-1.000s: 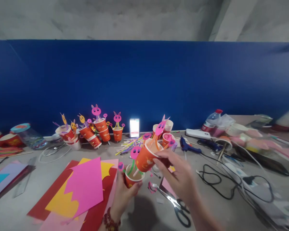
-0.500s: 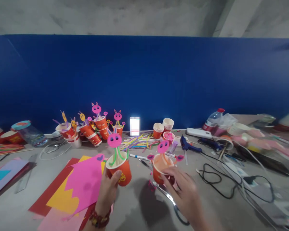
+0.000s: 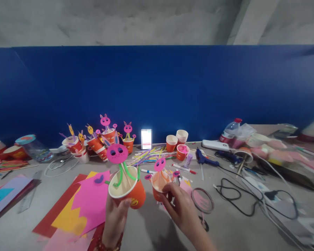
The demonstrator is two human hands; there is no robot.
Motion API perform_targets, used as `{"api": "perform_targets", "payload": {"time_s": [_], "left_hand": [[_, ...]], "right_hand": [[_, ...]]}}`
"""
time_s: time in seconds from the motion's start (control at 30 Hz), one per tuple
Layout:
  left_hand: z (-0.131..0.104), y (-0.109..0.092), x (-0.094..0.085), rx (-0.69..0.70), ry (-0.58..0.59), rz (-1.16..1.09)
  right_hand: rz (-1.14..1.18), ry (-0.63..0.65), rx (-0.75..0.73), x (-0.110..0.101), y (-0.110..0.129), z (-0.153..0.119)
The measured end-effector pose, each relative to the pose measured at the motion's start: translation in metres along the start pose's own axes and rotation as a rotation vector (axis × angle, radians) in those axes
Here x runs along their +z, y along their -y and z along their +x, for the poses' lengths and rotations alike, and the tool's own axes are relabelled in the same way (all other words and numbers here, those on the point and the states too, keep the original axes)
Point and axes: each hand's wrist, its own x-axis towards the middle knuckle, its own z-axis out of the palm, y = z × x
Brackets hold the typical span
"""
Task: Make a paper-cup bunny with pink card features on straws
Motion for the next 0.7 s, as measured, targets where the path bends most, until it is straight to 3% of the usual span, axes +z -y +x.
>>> {"api": "perform_targets", "payload": {"time_s": [0.3, 0.43, 0.7], "left_hand": [[-0.007, 0.034, -0.019, -0.082, -0.011, 0.136], [-0.016, 0.041, -0.015, -0.051, -0.033, 0.150], [-0.017, 0.047, -0.009, 0.008, 0.163, 0.133]], "right_hand": [[0.060, -0.075, -0.069, 0.007, -0.005, 0.004], [0.110, -0.094, -0.069, 0.013, -0.008, 0.002], [0.204, 0.062, -0.019, 0.010, 0.010, 0.007]]}}
